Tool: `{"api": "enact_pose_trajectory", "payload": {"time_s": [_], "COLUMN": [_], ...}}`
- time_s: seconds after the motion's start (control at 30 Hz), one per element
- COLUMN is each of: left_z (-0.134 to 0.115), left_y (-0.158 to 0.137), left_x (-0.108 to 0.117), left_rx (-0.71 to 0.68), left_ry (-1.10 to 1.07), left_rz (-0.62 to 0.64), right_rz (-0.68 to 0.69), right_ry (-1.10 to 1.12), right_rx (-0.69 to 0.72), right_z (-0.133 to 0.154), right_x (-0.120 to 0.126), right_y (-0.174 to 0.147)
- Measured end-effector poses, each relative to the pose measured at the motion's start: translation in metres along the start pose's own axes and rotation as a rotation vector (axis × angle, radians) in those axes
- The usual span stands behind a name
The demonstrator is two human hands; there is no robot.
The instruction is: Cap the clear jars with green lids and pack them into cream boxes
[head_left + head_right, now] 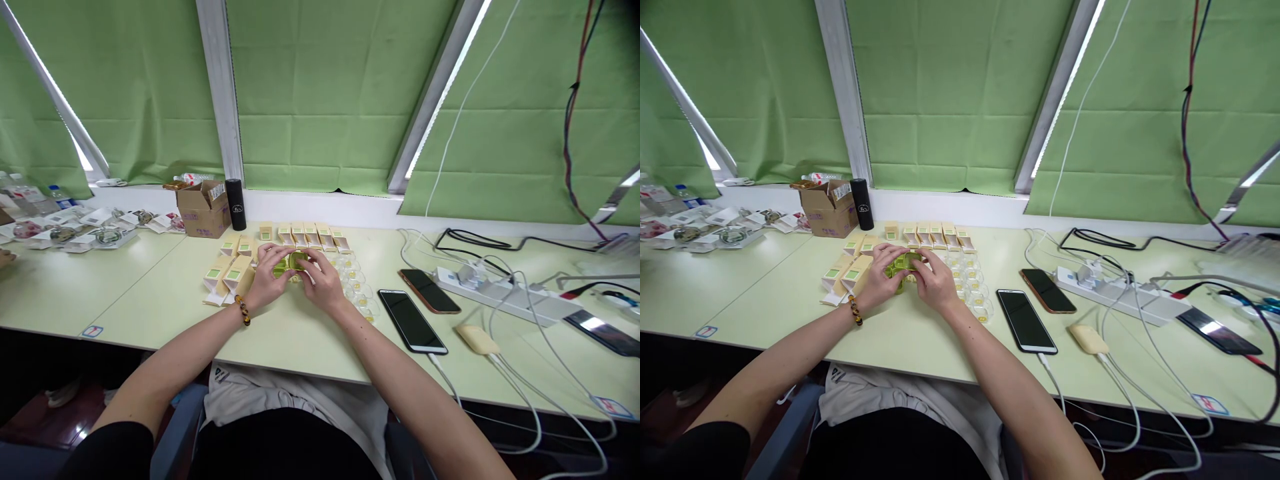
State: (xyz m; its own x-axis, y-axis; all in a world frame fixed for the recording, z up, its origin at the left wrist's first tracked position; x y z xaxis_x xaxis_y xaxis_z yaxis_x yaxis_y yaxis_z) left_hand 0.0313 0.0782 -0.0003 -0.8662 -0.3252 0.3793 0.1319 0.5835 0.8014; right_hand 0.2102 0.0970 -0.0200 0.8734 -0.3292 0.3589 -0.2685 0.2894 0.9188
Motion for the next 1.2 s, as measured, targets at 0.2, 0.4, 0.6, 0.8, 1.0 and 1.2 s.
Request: {"api": "enact_pose_trajectory", "payload": {"time_s": [0.2, 0.4, 0.6, 0.8, 1.0, 1.2], "left_z": [0.0027, 0.0045, 0.0031, 0.0037, 0.0009, -0.0007], "left_y": [-0.0012, -0.0014, -0.0014, -0.0021, -0.0018, -0.0021], "left_x": [-0.0010, -0.0011, -0.0005, -0.0011, 0.0005, 0.0009], "left_rx": [-0.019, -0.029, -0.044, -0.055, -0.073, -0.080], "left_ry": [-0.008, 0.039, 0.044, 0.043, 0.041, 0.052], "left_rz": [-0.009, -0.010, -0.023, -0.035, -0.046, -0.039], "right_rz": [-0.005, 0.007, -0.018, -0.016, 0.001, -0.007], "right_ry": [-0.022, -0.034, -0.021, -0.001, 0.031, 0.020], "right_rx": [0.052, 0.016, 0.022, 0.028, 0.025, 0.009], "right_z": [0.0013, 0.0001, 0.0030, 0.0021, 0.0009, 0.0030], "right_x": [-0.0007, -0.0009, -0.0001, -0.0009, -0.0017, -0.0014], "right_y": [0.0002, -0.0001, -0.0009, -0.0006, 0.0001, -0.0005]}}
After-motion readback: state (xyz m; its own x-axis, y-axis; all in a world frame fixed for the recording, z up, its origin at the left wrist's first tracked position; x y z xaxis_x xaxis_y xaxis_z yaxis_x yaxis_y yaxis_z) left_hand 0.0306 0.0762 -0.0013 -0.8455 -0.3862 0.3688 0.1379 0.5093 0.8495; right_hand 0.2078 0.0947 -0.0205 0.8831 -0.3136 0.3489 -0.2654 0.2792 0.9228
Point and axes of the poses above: each hand's wrist, its own y-axis towards the middle knuckle, its own x-axis out of the back of the hand, z = x × y, the point moved 3 cm from there along y, towards the middle knuckle, and after that the axes turned 1 degree about y, right-handed, at the moved point
